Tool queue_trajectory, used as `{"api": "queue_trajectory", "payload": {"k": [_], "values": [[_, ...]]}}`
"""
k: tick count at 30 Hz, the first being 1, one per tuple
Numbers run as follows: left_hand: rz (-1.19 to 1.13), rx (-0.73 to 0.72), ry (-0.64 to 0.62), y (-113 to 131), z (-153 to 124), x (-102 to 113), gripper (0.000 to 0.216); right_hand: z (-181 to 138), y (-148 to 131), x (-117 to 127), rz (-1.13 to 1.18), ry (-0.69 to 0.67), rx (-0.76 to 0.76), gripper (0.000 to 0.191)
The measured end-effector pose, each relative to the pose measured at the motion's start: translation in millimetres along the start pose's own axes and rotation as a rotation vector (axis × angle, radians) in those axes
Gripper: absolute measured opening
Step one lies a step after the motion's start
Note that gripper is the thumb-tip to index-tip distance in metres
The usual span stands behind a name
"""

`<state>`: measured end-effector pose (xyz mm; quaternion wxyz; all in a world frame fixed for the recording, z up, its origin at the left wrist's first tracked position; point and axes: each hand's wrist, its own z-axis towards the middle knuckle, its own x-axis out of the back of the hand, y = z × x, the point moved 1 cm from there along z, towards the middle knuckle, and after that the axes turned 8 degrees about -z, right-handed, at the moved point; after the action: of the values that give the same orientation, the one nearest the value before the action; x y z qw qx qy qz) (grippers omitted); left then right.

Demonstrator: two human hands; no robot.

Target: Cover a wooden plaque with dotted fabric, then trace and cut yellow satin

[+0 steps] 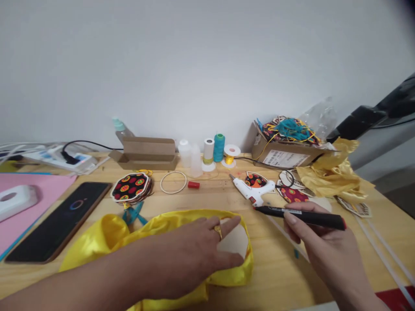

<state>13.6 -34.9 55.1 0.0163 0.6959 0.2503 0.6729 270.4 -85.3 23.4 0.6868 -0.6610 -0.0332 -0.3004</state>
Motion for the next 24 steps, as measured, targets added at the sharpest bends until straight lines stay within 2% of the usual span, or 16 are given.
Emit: {"api": "queue_trajectory", "payload": {"k": [2, 5, 8, 13, 16, 20, 24], "values": [[0.041, 0.058, 0.006, -8.2, 0.1, 10.7, 0.068, -0.7, -4.9, -8.8, 0.074, 0.003, -0.020, 0.026], [0.209, 0.248, 0.093, -31.2, 6.2, 20.0, 0.056, -1.6, -12.1, -24.4, 0.195, -0.021, -0.048, 0.026], [0.418, 0.431, 0.020, -58.3, 16.6, 16.1, 0.044, -4.7, -16.2, -39.6, 0.299, -0.080, -0.078, 0.026], [0.457, 0.476, 0.063, -82.7, 27.0, 2.8, 0.035, -14.6, -17.0, -53.8, 0.458, -0.132, -0.166, 0.030], [0.446, 0.484, 0.081, -86.0, 28.1, -2.3, 0.031, -18.4, -16.5, -56.1, 0.532, -0.133, -0.214, 0.031], [0.403, 0.487, 0.103, -90.3, 28.7, -8.2, 0.022, -19.7, -14.2, -57.8, 0.522, -0.131, -0.263, 0.031], [0.321, 0.486, 0.153, -88.0, 27.5, -5.3, 0.026, -20.6, -12.3, -59.9, 0.489, -0.124, -0.266, 0.031]]}}
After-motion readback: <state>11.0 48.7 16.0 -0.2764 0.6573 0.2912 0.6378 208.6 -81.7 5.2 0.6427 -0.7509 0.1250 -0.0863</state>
